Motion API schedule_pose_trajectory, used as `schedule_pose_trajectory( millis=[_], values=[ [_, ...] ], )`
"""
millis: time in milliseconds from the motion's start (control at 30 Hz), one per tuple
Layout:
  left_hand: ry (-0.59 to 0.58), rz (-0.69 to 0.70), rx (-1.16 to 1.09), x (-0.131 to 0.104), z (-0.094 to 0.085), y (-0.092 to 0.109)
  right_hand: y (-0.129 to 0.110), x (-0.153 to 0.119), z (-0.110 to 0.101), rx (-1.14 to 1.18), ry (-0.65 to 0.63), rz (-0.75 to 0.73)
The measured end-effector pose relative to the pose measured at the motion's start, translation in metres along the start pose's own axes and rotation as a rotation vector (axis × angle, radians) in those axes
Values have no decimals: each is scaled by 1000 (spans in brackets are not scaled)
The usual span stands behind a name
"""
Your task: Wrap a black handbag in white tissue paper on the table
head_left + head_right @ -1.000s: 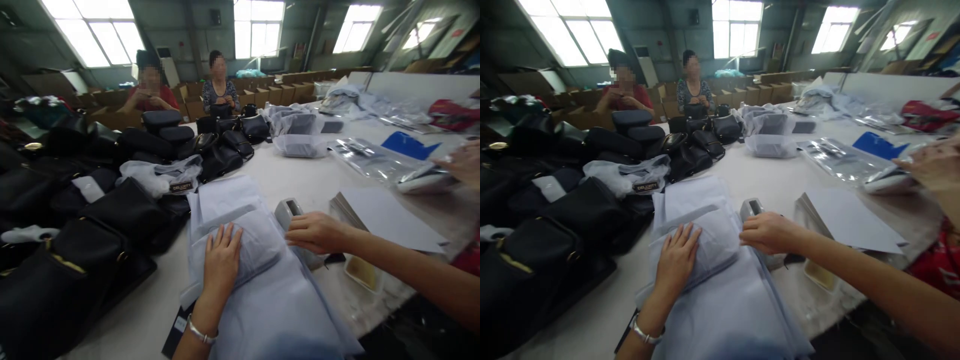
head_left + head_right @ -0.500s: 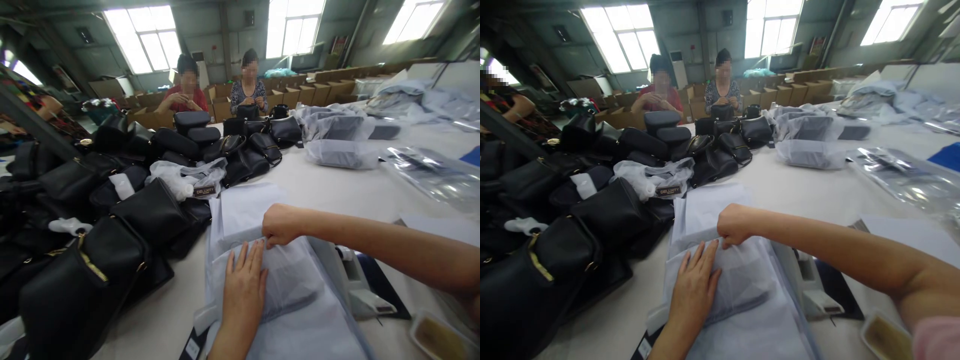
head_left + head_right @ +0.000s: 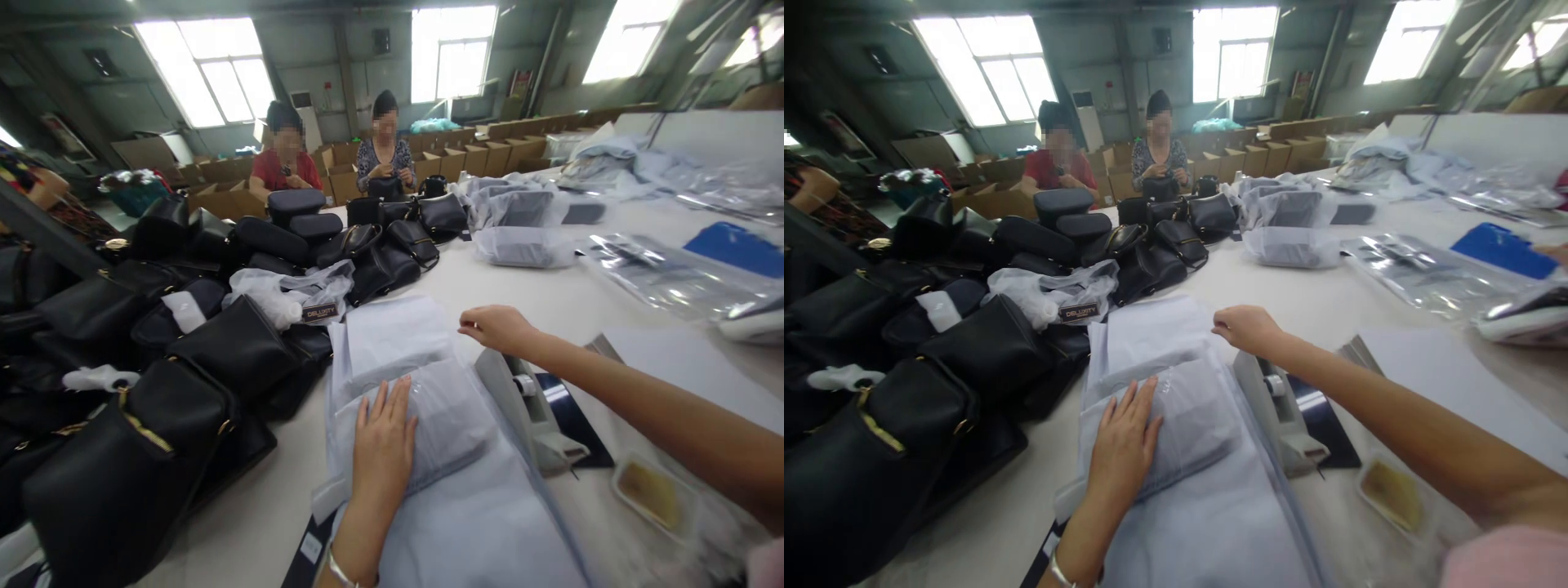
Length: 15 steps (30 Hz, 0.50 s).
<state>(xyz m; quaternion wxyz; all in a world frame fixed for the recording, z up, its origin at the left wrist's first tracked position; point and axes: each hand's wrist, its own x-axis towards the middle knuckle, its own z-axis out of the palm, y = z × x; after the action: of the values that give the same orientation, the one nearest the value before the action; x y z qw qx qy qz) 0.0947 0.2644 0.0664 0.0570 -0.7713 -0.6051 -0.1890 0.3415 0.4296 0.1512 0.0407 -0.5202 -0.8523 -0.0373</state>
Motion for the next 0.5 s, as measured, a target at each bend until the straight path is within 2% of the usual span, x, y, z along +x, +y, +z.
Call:
schedule_pose_trajectory(
  millis=[133, 200, 267, 367, 500],
  values=[
    [23, 8, 13, -2, 0, 0, 36, -106, 25, 336, 196, 225],
    [31, 17, 14, -2, 1, 0, 41, -155, 45, 414, 274, 334],
    [31, 28, 13, -2, 1, 0, 36, -189, 66, 534, 249, 475],
    [43, 32, 12, -3, 1, 1, 18, -210, 87, 808, 173, 593],
    [55, 33, 11, -4, -3, 2, -10, -207, 88, 1124, 266, 644]
  ],
)
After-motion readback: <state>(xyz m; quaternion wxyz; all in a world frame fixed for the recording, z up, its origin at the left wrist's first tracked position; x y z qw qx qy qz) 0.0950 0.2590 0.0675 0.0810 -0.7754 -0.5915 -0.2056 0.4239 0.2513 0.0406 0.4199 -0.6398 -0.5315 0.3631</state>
